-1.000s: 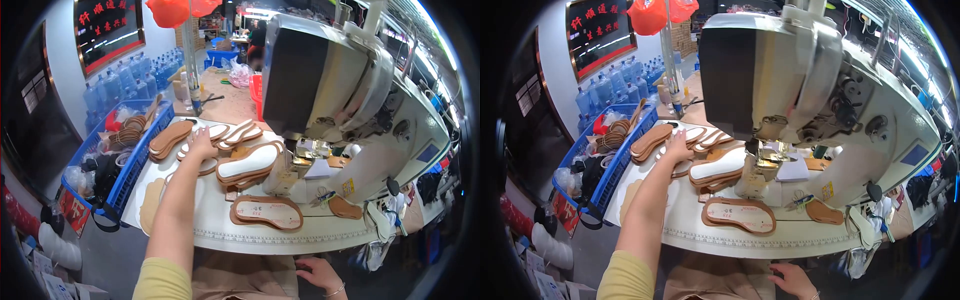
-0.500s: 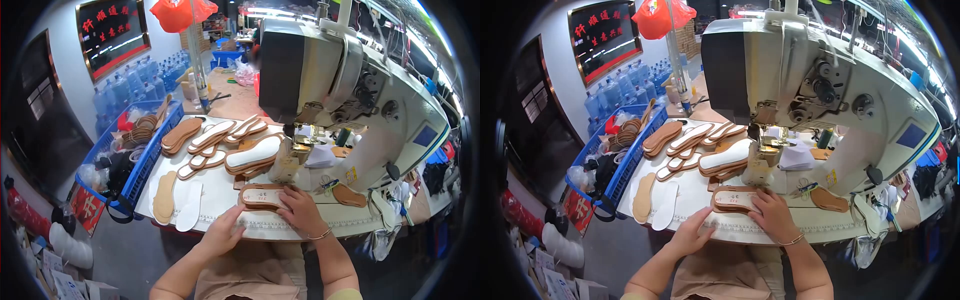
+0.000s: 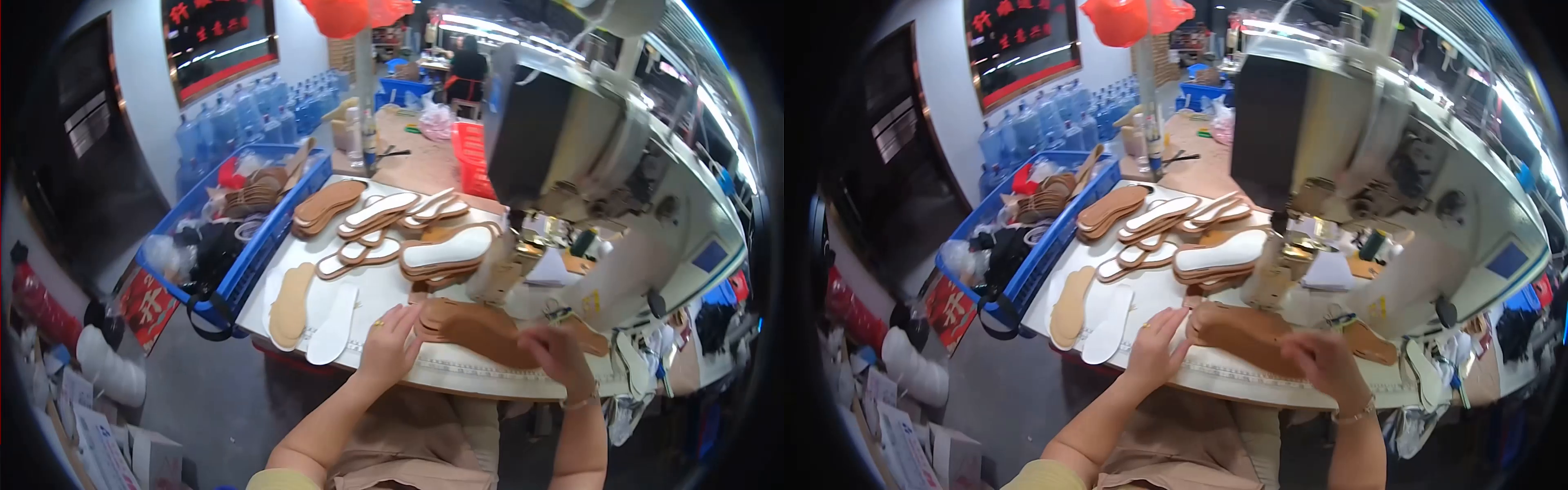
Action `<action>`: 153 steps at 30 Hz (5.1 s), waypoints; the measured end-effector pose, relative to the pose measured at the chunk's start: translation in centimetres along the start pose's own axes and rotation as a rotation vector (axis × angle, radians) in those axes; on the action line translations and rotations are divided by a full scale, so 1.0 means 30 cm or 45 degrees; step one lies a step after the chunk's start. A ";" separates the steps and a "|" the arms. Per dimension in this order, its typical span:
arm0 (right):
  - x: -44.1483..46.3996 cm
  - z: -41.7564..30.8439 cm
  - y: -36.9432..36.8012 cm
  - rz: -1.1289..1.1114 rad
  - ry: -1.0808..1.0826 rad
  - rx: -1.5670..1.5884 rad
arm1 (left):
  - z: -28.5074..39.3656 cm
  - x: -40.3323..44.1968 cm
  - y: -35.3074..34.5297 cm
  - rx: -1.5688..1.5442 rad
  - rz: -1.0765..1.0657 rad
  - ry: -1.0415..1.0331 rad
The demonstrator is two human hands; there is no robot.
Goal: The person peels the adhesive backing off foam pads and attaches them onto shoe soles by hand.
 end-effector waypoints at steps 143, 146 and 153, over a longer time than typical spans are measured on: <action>-0.003 0.435 0.122 0.802 -0.305 0.209 | -0.215 -0.076 0.502 -0.777 0.391 0.570; 0.004 0.442 0.072 0.671 -0.119 -0.281 | -0.427 -0.061 0.756 0.223 0.596 0.547; -0.032 0.380 0.018 0.551 -0.171 -0.660 | -0.813 -0.117 1.002 1.136 -0.039 1.167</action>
Point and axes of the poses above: each hand's wrist, its own x-axis towards the middle knuckle, its own y-axis out of the back of the hand, z = x × y, the point moved 4 cm from there along x, towards the middle knuckle, and after that the axes turned 6 degrees about -z, right-handed, at the moved point
